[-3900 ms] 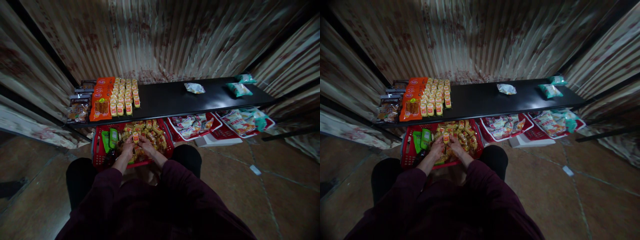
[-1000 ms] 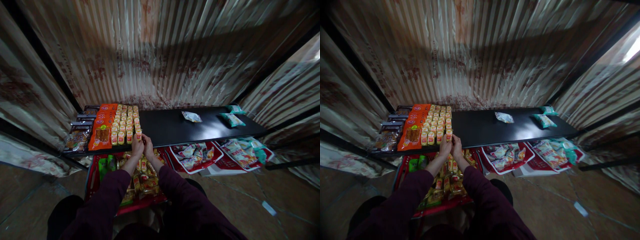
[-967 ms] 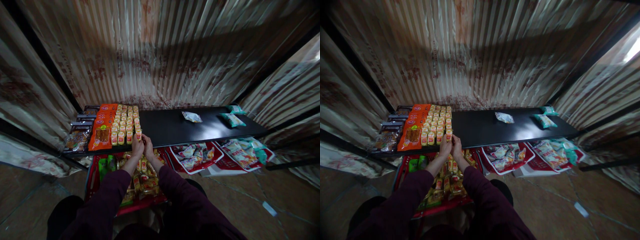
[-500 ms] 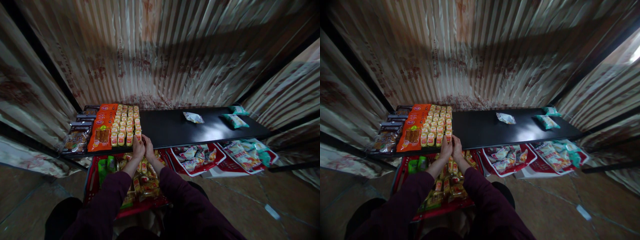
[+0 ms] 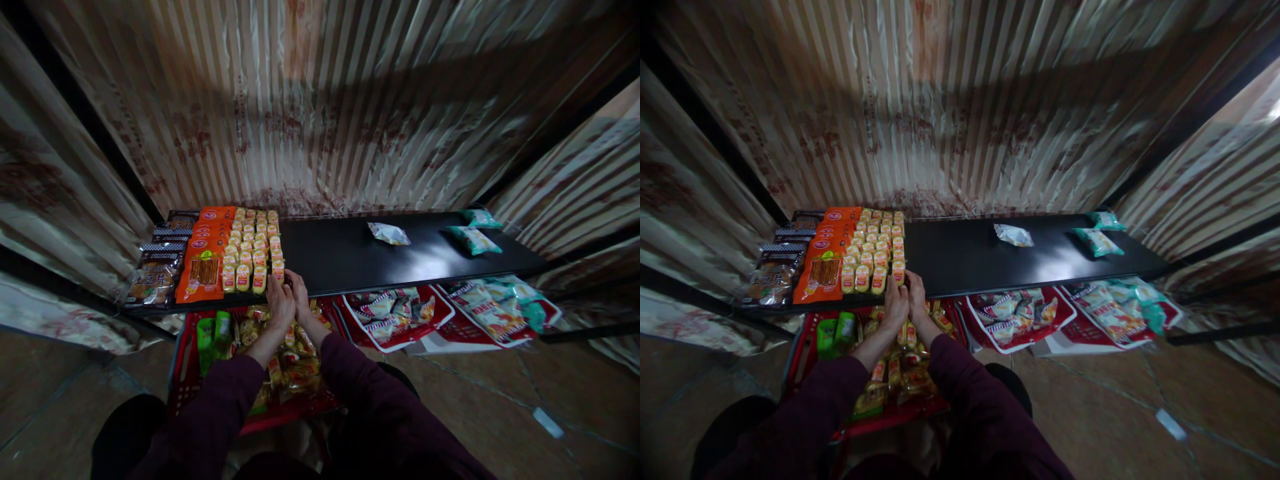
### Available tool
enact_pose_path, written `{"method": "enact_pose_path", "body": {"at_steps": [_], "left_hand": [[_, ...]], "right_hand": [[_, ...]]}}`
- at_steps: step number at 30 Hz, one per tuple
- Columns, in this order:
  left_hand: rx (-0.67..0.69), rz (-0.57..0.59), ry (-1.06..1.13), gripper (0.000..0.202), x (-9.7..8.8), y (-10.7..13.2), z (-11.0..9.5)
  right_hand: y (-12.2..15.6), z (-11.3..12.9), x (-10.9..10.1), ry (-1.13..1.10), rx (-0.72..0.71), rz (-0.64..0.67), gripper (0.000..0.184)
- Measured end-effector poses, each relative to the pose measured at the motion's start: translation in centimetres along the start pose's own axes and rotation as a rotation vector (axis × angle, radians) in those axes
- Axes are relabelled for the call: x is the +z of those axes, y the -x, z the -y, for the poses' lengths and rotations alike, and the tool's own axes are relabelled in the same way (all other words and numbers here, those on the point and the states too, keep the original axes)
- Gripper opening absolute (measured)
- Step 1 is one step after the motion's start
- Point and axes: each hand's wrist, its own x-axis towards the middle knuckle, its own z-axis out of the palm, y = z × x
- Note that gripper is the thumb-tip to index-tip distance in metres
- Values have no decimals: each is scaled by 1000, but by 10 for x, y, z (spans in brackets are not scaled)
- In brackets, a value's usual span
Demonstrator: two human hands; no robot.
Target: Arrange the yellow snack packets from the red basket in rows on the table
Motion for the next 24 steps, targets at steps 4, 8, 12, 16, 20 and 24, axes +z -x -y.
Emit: {"method": "enact_pose_path", "body": {"at_steps": [4, 8, 12, 16, 20, 24], "left_hand": [[-22, 14, 32, 58, 1, 1, 2], [-53, 39, 18, 57, 0, -1, -1], [-54, 37, 20, 56, 0, -2, -2], [-55, 28, 24, 56, 0, -3, -3], [-48, 30, 20, 57, -1, -3, -4], [-52, 33, 24, 56, -3, -3, -5]], "right_hand": [[-2, 2, -5, 9, -14, 14, 42], [-5, 4, -7, 6, -41, 21, 41], [-12, 3, -6, 40, 37, -9, 42], [-21, 3, -6, 31, 97, 25, 46], [-26, 6, -5, -28, 126, 60, 54], [-28, 6, -2, -77, 143, 94, 56]]}}
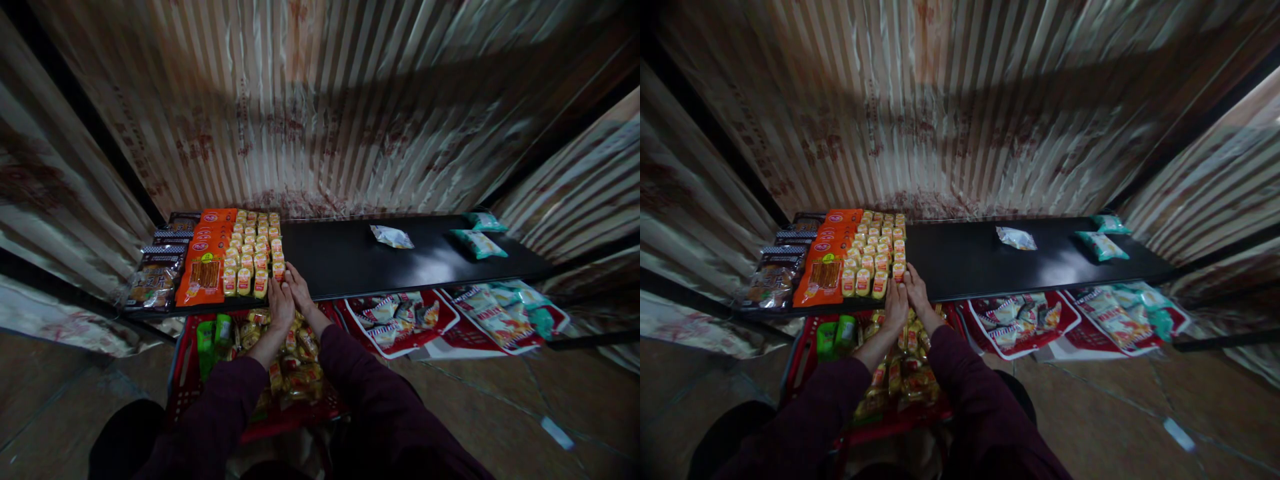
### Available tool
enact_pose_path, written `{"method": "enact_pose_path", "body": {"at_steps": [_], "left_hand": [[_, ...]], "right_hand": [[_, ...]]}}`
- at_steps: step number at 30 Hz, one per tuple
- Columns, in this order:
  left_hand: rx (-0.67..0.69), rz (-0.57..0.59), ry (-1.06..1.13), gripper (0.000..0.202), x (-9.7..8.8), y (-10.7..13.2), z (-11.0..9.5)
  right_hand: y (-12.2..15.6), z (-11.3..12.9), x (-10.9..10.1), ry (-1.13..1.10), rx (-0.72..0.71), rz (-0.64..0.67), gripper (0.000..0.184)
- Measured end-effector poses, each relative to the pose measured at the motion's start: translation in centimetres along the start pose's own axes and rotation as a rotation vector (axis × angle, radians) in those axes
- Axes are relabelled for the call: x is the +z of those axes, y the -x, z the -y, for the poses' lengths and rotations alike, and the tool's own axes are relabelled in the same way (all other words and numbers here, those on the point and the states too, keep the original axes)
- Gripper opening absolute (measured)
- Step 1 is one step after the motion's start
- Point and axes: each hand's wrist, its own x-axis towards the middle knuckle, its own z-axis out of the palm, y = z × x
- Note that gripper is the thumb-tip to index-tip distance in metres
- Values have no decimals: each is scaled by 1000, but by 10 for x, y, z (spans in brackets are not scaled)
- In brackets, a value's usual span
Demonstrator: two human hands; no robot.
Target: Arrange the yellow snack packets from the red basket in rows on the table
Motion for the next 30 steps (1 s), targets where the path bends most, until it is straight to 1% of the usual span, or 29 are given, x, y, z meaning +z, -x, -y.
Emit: {"method": "enact_pose_path", "body": {"at_steps": [12, 18, 24, 30], "left_hand": [[-1, -1, 26, 55, -4, -5, 0], [1, -8, 26, 55, -2, -3, 2], [12, -23, 39, 56, -3, 3, 2], [10, 6, 36, 58, -4, 7, 4]], "right_hand": [[-2, 3, 6, -3, -53, 14, 54], [1, 1, 7, 34, -4, -80, 55], [7, 1, 6, 71, 8, -82, 55], [13, 1, 6, 69, 11, -125, 51]]}}
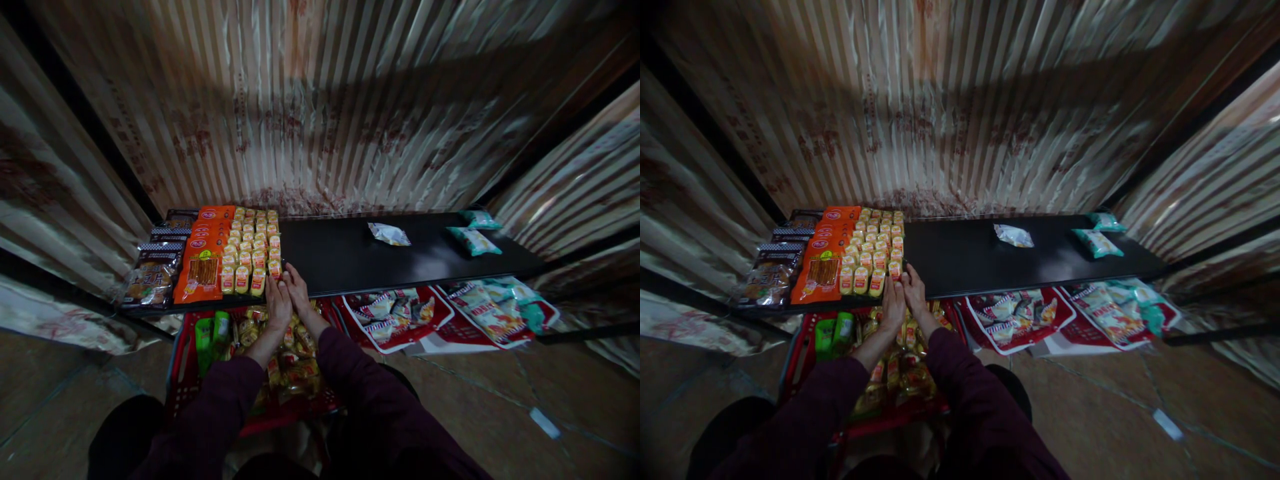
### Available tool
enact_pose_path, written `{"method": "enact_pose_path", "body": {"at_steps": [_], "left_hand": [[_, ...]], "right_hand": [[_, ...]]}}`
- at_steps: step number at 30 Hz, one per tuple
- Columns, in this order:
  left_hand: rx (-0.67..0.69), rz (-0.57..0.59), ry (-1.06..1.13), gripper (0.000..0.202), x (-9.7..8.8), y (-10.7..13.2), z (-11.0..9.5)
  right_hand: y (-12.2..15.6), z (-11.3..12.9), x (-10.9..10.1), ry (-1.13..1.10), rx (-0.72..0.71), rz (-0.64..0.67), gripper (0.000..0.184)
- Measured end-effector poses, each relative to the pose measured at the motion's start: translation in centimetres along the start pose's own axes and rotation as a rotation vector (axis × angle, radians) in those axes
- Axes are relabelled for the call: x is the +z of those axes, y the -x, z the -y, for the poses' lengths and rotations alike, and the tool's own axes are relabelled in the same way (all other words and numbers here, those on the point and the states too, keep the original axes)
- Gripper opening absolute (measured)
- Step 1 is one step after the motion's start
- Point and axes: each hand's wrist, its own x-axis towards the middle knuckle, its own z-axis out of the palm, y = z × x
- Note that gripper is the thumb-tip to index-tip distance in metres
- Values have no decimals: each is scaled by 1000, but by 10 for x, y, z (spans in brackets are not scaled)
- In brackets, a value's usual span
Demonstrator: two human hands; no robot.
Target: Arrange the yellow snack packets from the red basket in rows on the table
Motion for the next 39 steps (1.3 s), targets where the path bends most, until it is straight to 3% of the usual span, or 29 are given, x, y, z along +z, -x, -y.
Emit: {"method": "enact_pose_path", "body": {"at_steps": [9, 18, 24, 31, 35, 39], "left_hand": [[10, 8, 8, 60, -2, 7, -1], [14, -8, -18, 60, 0, 17, 0], [26, 0, -7, 59, -6, 30, 5], [81, -35, 29, 51, -9, 66, 34], [-7, -16, 4, 45, -9, 86, 57], [-149, 84, 8, 35, -14, 94, 86]], "right_hand": [[10, -2, -4, 26, 10, 24, 54], [22, -4, -9, 10, 1, -11, 46], [45, 1, -14, 9, -30, -50, 38], [99, -4, -12, -50, -55, -62, 35], [131, -18, -8, -50, 23, -8, 32], [151, -34, -6, 49, 126, 81, 32]]}}
